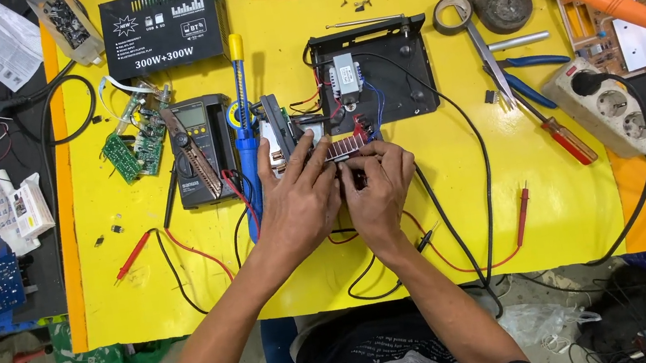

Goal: The person holds a red circuit board with copper heat sinks and uses a multimeter to test connections on the board. They then use a screwdriver to adjust components on the board while it is connected to a power source.

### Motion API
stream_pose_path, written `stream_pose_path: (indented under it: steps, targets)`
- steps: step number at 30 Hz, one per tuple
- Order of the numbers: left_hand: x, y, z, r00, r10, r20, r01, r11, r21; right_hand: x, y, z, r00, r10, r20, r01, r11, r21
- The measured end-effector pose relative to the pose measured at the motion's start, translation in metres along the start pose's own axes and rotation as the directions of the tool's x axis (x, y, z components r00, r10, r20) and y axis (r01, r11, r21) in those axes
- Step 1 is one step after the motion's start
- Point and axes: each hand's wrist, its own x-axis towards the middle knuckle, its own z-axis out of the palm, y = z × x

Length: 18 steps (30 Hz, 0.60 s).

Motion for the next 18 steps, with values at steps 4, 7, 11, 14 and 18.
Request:
stream_pose_path:
  steps: [4, 7, 11, 14, 18]
  targets:
    - [-0.001, 0.002, 0.004, 0.999, -0.049, 0.023, 0.050, 0.998, -0.040, -0.003, 0.004, 0.003, 1.000, -0.001, -0.008, 0.001, 1.000, 0.010]
    - [0.007, -0.008, 0.004, 0.995, -0.082, 0.051, 0.086, 0.994, -0.068, -0.004, 0.005, 0.003, 1.000, 0.010, -0.008, -0.010, 1.000, -0.001]
    - [0.020, -0.034, 0.021, 0.975, -0.038, 0.221, 0.045, 0.999, -0.025, -0.004, 0.003, 0.003, 0.999, 0.034, -0.003, -0.034, 0.999, 0.023]
    - [0.032, -0.043, 0.025, 0.944, -0.007, 0.330, 0.031, 0.997, -0.065, -0.003, 0.003, 0.003, 0.999, 0.033, -0.003, -0.033, 0.999, 0.012]
    - [0.042, -0.040, 0.021, 0.938, -0.014, 0.347, 0.038, 0.997, -0.064, -0.002, 0.003, 0.003, 1.000, 0.031, -0.002, -0.031, 1.000, 0.006]
